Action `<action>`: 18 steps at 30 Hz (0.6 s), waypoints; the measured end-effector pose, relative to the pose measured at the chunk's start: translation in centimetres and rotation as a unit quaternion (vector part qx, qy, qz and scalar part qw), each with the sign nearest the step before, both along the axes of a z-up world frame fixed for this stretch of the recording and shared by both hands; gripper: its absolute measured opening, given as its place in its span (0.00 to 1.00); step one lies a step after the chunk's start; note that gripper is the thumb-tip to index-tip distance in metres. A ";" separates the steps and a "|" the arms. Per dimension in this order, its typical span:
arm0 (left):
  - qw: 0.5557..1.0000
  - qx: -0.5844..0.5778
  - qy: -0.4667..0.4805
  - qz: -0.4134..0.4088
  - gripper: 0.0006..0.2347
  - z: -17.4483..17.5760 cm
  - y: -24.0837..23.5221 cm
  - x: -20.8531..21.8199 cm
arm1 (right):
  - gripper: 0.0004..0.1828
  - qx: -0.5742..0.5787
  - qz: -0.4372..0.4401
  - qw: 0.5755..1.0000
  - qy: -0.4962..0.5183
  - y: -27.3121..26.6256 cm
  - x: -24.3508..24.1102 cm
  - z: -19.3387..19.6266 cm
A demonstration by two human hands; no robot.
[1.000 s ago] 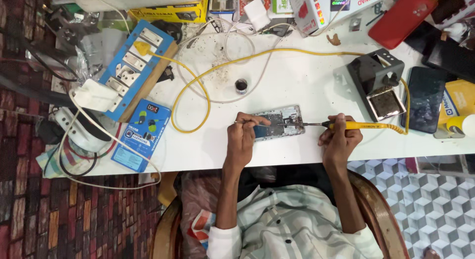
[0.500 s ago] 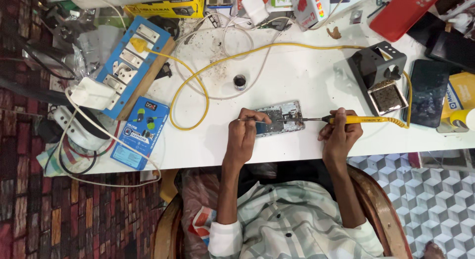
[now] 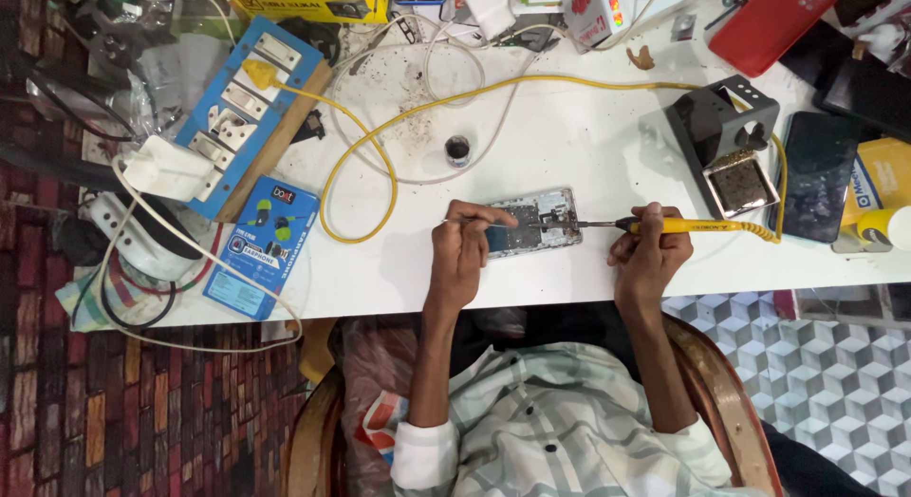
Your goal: The person uses a soldering iron and a metal tool to work on a small circuit board placed on a cluttered workbench. They repeatedly apply the soldering iron to specific points on the board while using the metal tool to assist, likely for desoldering or component removal.
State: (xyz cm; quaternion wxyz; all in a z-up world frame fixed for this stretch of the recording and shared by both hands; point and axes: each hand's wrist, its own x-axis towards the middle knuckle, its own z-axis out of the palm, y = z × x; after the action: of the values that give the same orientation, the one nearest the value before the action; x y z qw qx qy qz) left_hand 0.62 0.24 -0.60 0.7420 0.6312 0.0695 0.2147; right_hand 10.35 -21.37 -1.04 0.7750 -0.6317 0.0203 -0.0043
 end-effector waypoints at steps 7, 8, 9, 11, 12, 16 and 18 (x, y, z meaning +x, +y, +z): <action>0.997 -0.062 -0.054 -0.007 0.12 -0.1 0.3 0.4 | 0.16 0.033 -0.004 0.999 0.019 -0.4 -0.1 -0.5; 0.996 -0.067 -0.056 -0.009 0.12 0.0 0.1 0.5 | 0.16 0.025 -0.002 0.999 0.020 -0.5 -0.1 -0.5; 0.996 -0.068 -0.053 -0.020 0.11 0.1 0.1 0.7 | 0.17 0.020 0.002 1.000 0.020 -0.3 0.0 -0.6; 0.995 -0.072 -0.045 -0.042 0.11 0.4 -0.3 1.1 | 0.17 0.035 0.002 0.999 0.010 -0.2 0.0 -0.6; 0.997 -0.057 -0.034 -0.045 0.09 0.5 -0.5 1.3 | 0.18 0.041 0.002 0.999 0.005 -0.3 -0.1 -0.7; 0.997 -0.024 -0.024 -0.062 0.06 0.8 -0.9 2.3 | 0.19 0.036 -0.001 0.999 0.008 -0.6 0.1 -0.8; 0.997 -0.023 -0.016 -0.065 0.06 0.8 -0.9 2.0 | 0.20 0.045 0.003 0.999 0.006 -0.6 -0.2 -0.9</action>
State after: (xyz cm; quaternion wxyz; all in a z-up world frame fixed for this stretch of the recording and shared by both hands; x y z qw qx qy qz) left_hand 2.65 -0.66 0.24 0.7697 0.6136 0.0212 0.1748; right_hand 10.17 -22.00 -1.99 0.8023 -0.5964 0.0232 0.0032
